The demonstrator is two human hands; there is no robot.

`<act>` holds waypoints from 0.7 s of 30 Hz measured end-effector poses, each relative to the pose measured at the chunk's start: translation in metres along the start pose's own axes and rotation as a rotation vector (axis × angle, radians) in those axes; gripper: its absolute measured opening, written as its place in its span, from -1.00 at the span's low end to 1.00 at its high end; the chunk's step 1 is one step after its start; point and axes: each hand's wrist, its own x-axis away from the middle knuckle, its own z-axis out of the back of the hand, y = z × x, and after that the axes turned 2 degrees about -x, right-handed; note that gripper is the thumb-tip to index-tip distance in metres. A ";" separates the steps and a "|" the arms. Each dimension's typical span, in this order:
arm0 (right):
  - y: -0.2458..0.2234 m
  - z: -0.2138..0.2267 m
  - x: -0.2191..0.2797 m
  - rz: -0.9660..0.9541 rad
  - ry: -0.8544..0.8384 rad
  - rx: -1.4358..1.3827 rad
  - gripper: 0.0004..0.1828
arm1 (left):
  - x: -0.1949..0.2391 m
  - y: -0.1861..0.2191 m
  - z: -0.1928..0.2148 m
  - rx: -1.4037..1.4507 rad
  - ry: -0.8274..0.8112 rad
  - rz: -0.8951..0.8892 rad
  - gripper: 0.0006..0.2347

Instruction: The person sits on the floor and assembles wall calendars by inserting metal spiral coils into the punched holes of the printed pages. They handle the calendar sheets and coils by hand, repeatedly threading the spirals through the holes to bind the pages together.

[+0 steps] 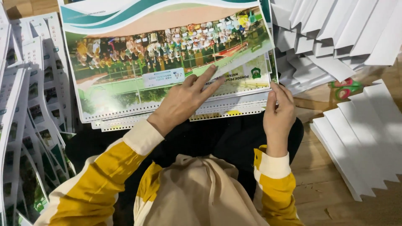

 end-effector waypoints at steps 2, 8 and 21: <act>-0.004 0.000 0.000 -0.003 -0.009 0.098 -0.72 | 0.005 -0.002 -0.020 -0.145 -0.026 -0.057 -0.74; -0.024 0.008 -0.002 0.064 0.008 0.105 -0.70 | -0.001 0.001 -0.027 -0.059 -0.192 0.001 -0.74; -0.032 -0.040 0.008 -0.430 0.055 -1.117 -0.50 | -0.002 -0.012 -0.015 0.173 -0.121 0.027 -0.76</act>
